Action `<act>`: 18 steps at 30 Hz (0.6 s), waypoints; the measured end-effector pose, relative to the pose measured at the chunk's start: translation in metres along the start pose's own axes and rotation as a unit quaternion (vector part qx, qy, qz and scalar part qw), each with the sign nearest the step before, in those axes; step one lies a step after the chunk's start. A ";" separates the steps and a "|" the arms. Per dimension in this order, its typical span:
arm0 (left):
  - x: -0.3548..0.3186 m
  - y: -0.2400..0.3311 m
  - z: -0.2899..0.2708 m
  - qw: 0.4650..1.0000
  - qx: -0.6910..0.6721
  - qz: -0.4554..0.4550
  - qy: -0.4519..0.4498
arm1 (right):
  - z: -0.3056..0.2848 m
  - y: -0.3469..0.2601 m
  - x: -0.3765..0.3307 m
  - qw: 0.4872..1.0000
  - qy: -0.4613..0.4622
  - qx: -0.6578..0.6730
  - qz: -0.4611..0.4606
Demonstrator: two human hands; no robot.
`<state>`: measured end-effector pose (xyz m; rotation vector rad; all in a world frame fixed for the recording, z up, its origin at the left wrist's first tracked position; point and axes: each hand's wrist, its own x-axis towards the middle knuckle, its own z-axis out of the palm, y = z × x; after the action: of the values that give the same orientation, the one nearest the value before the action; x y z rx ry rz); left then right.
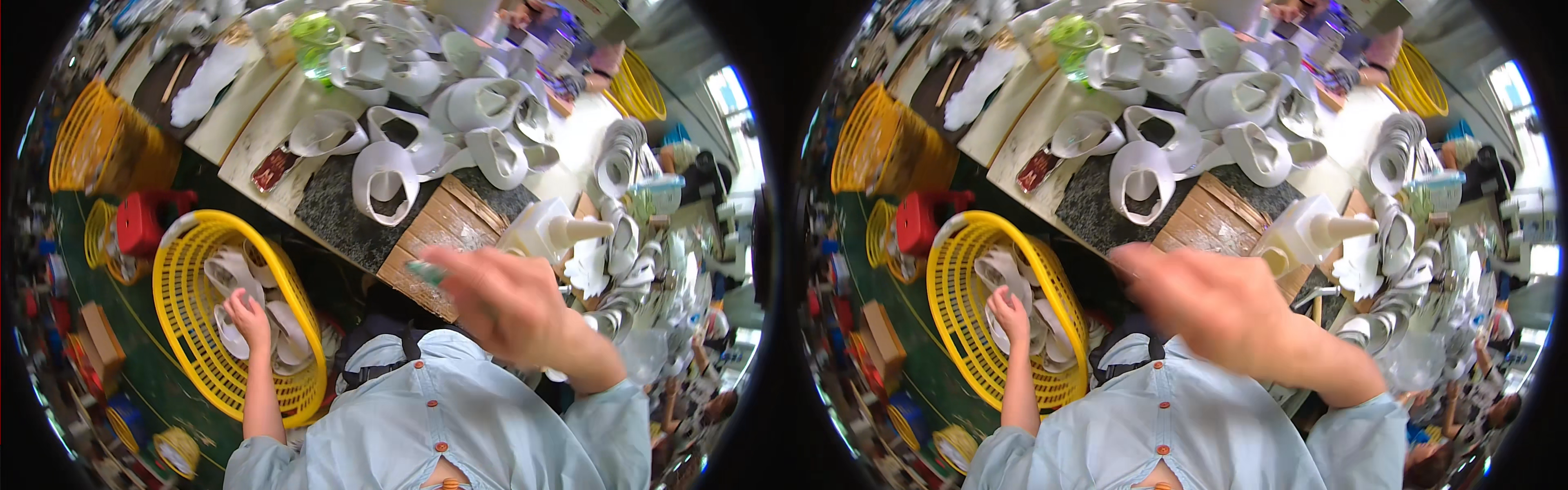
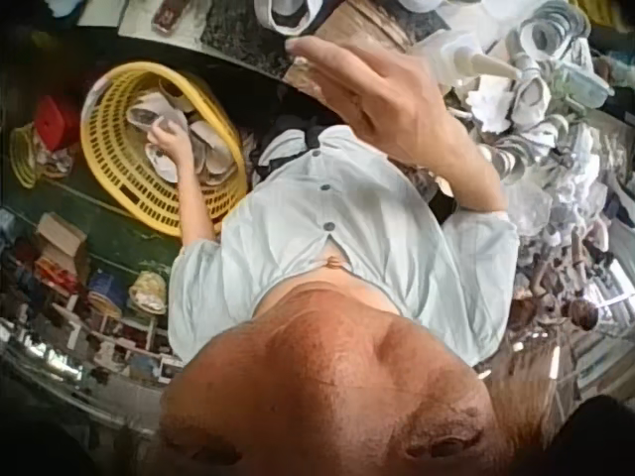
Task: The person applies glue to the inner edges and seams of white shoe upper components using a small brush.
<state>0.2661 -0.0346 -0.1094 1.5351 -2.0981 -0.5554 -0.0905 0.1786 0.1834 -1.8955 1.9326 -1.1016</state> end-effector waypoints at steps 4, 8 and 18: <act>0.081 0.097 0.040 0.987 -0.086 0.123 -0.055 | -0.032 -0.090 0.039 0.950 -0.011 -0.285 -0.128; 0.096 0.167 0.114 0.958 -0.164 0.105 -0.209 | -0.029 -0.094 0.021 0.941 0.121 -0.316 0.001; 0.069 0.208 0.195 0.939 -0.179 -0.150 -0.252 | -0.097 -0.051 -0.078 0.954 -0.079 -0.271 0.102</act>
<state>-0.0261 -0.0325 -0.1363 1.6171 -1.9489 -1.4898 -0.1008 0.2910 0.2570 -1.8835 2.4375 -0.3625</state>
